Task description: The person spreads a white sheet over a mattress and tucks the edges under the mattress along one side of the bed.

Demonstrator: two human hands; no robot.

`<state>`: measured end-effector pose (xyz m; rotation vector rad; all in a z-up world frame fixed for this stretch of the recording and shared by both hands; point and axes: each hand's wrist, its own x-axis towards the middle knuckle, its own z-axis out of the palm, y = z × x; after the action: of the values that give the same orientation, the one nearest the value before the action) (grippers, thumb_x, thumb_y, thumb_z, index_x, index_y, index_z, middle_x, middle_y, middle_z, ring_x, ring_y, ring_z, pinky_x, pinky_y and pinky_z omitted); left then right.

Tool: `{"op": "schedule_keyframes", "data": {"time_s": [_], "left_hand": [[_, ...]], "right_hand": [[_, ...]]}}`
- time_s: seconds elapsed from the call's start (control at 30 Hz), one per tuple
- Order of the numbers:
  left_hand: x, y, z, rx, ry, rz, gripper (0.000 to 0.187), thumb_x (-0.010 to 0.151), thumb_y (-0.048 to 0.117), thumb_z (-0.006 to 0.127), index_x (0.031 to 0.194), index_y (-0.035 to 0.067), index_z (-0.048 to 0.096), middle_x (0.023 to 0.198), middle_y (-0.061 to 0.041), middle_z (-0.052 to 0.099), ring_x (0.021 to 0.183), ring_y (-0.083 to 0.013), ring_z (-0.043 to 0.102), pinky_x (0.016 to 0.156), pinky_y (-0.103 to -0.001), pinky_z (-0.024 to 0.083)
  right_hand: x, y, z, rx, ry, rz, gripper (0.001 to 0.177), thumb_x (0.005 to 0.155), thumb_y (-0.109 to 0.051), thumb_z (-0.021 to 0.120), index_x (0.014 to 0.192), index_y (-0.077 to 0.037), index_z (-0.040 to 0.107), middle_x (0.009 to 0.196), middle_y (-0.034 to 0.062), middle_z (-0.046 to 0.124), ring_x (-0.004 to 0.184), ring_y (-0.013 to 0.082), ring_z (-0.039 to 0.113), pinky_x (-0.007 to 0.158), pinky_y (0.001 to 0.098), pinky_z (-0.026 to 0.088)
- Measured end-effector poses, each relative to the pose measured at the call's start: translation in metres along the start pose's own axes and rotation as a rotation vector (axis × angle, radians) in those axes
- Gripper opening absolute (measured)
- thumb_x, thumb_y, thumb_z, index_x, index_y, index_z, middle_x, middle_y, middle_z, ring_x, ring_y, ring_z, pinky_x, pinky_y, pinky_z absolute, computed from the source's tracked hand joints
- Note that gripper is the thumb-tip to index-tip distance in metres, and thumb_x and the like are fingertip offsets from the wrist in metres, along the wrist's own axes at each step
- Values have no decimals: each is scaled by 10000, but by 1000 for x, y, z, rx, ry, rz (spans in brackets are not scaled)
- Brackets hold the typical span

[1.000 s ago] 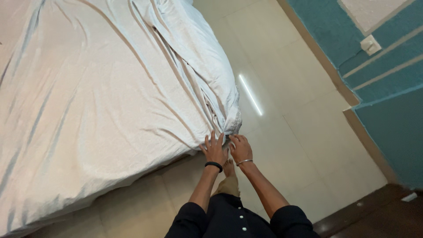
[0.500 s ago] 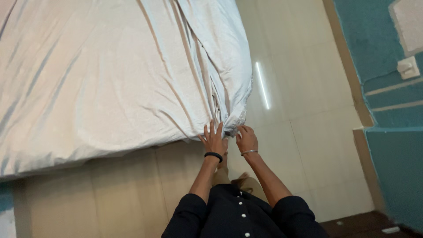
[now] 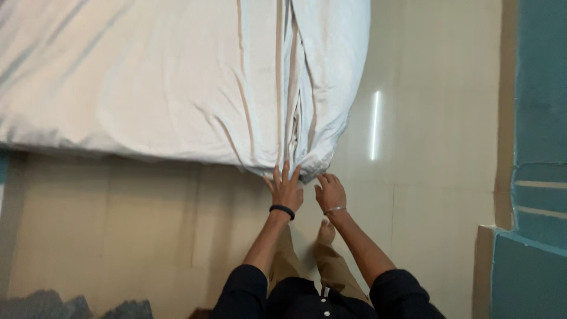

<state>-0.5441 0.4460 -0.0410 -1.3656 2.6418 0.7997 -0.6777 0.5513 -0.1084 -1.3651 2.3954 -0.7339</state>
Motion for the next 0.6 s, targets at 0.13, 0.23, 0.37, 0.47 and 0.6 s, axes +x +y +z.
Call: {"op": "schedule_keyframes", "data": {"time_s": [0.13, 0.23, 0.37, 0.47, 0.6], "left_hand": [[0, -9, 35, 27, 90, 27, 810, 773, 118, 785, 1513, 190, 465, 1664, -139, 223, 1504, -485, 171, 1129, -815, 116], [16, -19, 52, 25, 39, -52, 814, 755, 136, 786, 1496, 203, 457, 1655, -126, 207, 1494, -474, 159, 1135, -812, 97], [20, -30, 77, 94, -33, -117, 777, 801, 93, 743, 1512, 202, 449, 1667, -118, 175, 1521, -467, 127, 1137, -804, 82], [28, -37, 90, 127, -63, -107, 782, 826, 49, 698, 1538, 203, 413, 1673, -124, 146, 1512, -454, 120, 1134, -810, 61], [36, -60, 113, 29, -74, -120, 787, 828, 97, 692, 1538, 215, 374, 1672, -101, 129, 1533, -431, 99, 1168, -787, 59]], "right_hand": [[1, 25, 9, -39, -66, -105, 365, 853, -138, 727, 1207, -52, 692, 1279, 144, 677, 1244, 351, 588, 1044, 461, 481], [6, 34, 26, -99, -123, -164, 378, 814, -141, 714, 1184, -65, 701, 1275, 157, 653, 1231, 371, 560, 1011, 484, 468], [21, 46, 69, -191, -137, -261, 409, 814, -170, 694, 1204, -45, 679, 1302, 168, 619, 1248, 372, 532, 1000, 513, 453], [38, 47, 103, -248, -86, -303, 272, 876, -152, 642, 1134, -77, 684, 1300, 135, 626, 1274, 340, 534, 1023, 507, 453], [53, 39, 132, -325, -95, -344, 267, 847, -117, 635, 1104, -52, 667, 1235, 129, 626, 1237, 319, 555, 989, 457, 485]]}}
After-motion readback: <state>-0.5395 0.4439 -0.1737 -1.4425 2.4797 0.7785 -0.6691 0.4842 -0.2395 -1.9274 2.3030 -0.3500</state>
